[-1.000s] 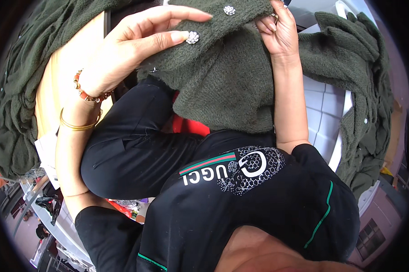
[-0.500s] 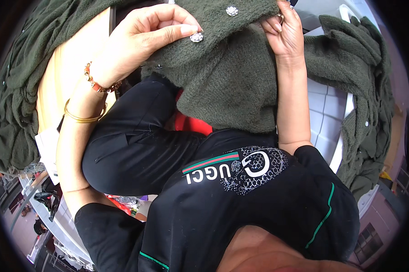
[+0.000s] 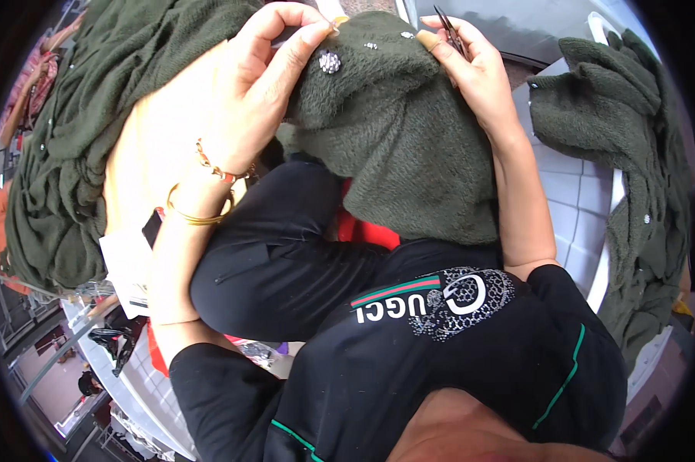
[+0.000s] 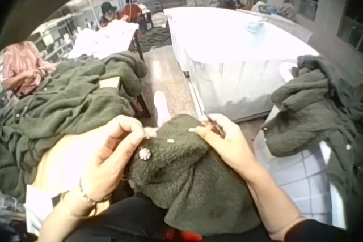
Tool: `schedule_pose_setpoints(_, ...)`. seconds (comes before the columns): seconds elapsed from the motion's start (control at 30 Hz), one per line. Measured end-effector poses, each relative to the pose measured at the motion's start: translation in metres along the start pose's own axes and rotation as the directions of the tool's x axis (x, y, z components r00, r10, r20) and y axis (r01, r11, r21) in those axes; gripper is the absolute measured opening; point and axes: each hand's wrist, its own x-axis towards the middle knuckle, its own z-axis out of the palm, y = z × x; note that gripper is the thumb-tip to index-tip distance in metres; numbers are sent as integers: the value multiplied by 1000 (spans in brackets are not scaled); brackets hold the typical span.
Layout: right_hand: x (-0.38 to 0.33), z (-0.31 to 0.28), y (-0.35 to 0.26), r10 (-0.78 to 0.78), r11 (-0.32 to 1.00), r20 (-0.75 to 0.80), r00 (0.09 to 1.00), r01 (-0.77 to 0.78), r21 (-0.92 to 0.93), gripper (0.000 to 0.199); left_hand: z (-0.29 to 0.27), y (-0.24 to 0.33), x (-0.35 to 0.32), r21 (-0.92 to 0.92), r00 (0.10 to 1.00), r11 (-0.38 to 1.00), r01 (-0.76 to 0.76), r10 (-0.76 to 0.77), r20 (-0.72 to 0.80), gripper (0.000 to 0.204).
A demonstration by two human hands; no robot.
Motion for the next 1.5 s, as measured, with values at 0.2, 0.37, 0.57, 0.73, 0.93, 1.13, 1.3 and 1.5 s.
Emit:
schedule_pose_setpoints(0.2,-16,20,-36,-372,926,0,928,371,-77,38,-4,4,2,-100,994,995,10,-20,-107,16)
schedule_pose_setpoints(0.37,-22,32,-56,-293,956,219,931,276,104,42,3,5,4,-239,995,969,53,-72,-73,16)
schedule_pose_setpoints(0.57,-17,42,-53,-243,950,285,927,168,261,36,-2,4,2,-239,996,970,44,-63,-70,15)
schedule_pose_setpoints(0.73,-16,48,-46,-313,892,266,912,187,411,33,-1,6,0,-203,995,978,54,-69,-67,15)
schedule_pose_setpoints(0.93,-14,43,-45,-350,931,296,889,293,220,33,3,10,0,-80,997,996,38,-43,-61,16)
schedule_pose_setpoints(1.13,-10,45,-45,-403,914,301,864,396,87,31,12,7,-1,-228,996,972,47,-63,-61,13)
schedule_pose_setpoints(1.3,-7,46,-46,-384,922,355,852,371,109,29,11,16,-1,-169,994,980,106,-109,-9,10)
schedule_pose_setpoints(1.5,-2,42,-41,-408,912,438,801,373,169,28,14,18,-1,-193,985,967,169,-173,-6,9)
